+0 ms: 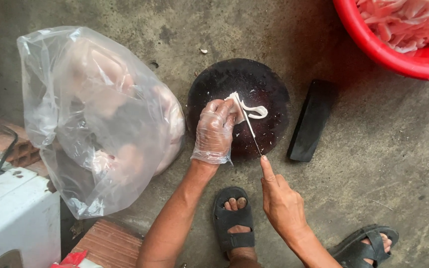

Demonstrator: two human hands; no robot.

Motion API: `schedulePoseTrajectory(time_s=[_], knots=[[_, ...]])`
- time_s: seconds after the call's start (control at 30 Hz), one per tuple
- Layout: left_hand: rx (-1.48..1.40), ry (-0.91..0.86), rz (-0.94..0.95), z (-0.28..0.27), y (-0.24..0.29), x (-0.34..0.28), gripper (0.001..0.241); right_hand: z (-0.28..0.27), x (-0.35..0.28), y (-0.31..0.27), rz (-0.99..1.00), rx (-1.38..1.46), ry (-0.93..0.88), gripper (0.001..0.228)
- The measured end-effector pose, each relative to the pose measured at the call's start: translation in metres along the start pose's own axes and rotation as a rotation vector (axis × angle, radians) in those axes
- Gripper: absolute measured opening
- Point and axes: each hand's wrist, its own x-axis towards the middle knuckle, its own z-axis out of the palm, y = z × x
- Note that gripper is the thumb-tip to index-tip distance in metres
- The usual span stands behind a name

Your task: Slicing meat into thin strips using a knife on a wooden cutting board.

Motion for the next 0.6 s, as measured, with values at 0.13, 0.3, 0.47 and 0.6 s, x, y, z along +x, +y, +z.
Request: schedulePoseTrajectory(time_s=[0.13, 0.3, 0.47, 0.6], knots=[[-0.029, -0.015, 0.010, -0.0059, 0.0093, 0.0061, 0.035, 0.0001, -0.0024, 0.0015, -0.047, 0.022, 0.010, 0.068], [0.041, -0.027, 0.008, -0.0013, 0.0039, 0.0029, 0.035, 0.0019, -0.0014, -0.0013, 0.000, -0.078, -0.091, 0.071], [0.117, -0.043, 0.047, -0.0019, 0.0056, 0.0064, 0.034, 0.0028, 0.0020, 0.0010, -0.043, -0.139, -0.063, 0.071], [0.171, -0.032, 0.080, -0.0024, 0.0081, 0.0073, 0.031, 0.0011, 0.0065, 0.0041, -0.071, -0.128, -0.068, 0.068]])
